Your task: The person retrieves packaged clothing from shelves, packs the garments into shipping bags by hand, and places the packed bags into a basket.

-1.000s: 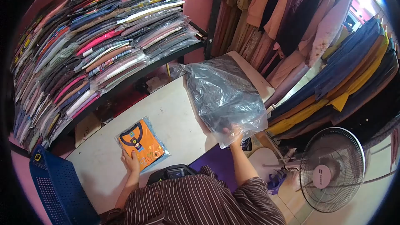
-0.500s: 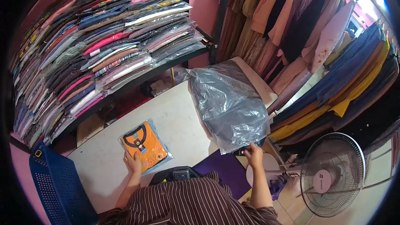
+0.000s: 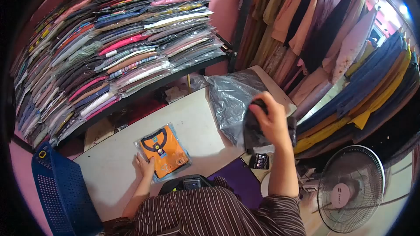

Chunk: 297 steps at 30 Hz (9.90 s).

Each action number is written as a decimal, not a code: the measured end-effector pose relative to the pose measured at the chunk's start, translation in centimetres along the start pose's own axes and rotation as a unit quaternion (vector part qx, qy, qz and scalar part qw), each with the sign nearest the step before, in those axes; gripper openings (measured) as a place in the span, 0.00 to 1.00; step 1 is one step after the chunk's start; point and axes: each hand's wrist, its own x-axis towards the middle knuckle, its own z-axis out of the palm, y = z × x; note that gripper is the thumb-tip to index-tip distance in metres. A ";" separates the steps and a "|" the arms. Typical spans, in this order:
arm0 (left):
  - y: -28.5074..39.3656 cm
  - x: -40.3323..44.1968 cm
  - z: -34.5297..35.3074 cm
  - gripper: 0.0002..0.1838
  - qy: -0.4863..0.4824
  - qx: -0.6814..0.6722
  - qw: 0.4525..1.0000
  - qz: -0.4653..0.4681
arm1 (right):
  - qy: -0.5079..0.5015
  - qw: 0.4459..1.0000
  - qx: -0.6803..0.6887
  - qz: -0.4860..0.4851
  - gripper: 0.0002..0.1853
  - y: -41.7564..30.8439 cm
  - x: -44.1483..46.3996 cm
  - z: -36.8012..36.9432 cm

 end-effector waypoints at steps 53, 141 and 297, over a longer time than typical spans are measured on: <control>-4.7 -3.6 -12.6 0.21 -0.016 0.036 0.998 -0.054 | -0.239 0.934 -0.005 0.266 0.35 18.4 -10.2 38.7; -5.8 -5.7 -8.9 0.08 -0.076 -0.379 0.914 -0.123 | -0.561 0.828 0.016 -0.014 0.24 -7.6 -6.9 40.3; -0.5 6.0 -0.9 0.36 -0.042 0.175 0.984 0.002 | -0.297 0.942 -0.138 -0.071 0.33 13.0 -7.0 44.1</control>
